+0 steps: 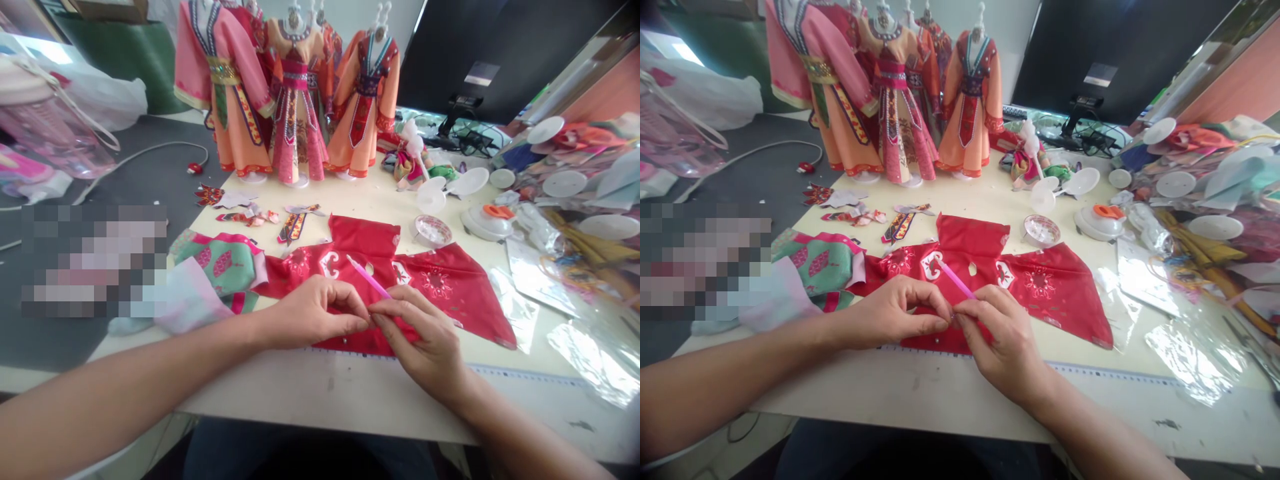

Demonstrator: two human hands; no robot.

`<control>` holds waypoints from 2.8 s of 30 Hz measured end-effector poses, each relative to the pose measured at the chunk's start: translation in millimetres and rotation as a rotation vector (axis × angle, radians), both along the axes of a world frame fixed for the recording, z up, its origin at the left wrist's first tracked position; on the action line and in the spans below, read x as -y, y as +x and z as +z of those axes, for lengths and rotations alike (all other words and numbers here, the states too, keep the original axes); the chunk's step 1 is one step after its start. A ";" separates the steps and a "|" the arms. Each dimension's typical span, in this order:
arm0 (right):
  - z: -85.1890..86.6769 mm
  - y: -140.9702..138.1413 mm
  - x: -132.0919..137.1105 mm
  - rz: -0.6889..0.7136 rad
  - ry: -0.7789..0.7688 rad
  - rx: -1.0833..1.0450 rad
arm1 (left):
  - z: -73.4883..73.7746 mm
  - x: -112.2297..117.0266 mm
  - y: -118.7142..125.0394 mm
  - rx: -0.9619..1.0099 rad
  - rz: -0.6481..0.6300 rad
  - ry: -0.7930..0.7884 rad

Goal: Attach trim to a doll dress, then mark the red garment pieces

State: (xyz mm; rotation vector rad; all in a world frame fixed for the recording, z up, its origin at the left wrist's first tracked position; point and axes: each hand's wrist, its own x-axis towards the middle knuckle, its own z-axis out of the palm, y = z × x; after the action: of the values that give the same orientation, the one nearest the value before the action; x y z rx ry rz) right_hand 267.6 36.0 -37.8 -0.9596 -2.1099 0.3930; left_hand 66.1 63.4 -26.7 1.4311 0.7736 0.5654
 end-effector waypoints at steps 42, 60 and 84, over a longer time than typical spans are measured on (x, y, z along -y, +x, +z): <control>26.6 12.9 6.5 0.163 0.371 0.013 | -9.5 -11.4 -1.9 0.235 0.251 -0.221; 25.0 13.8 6.4 0.176 0.370 0.016 | -8.3 -10.9 -2.4 0.221 0.238 -0.208; 23.6 35.8 20.3 0.163 0.333 0.045 | -7.9 -13.4 -7.0 0.120 0.229 -0.115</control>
State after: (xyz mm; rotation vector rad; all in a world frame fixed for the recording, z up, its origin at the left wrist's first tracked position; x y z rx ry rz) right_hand 303.3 15.6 -14.1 -0.6110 -2.2124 0.0938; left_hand 59.1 76.8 -34.6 1.1994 0.8657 0.7634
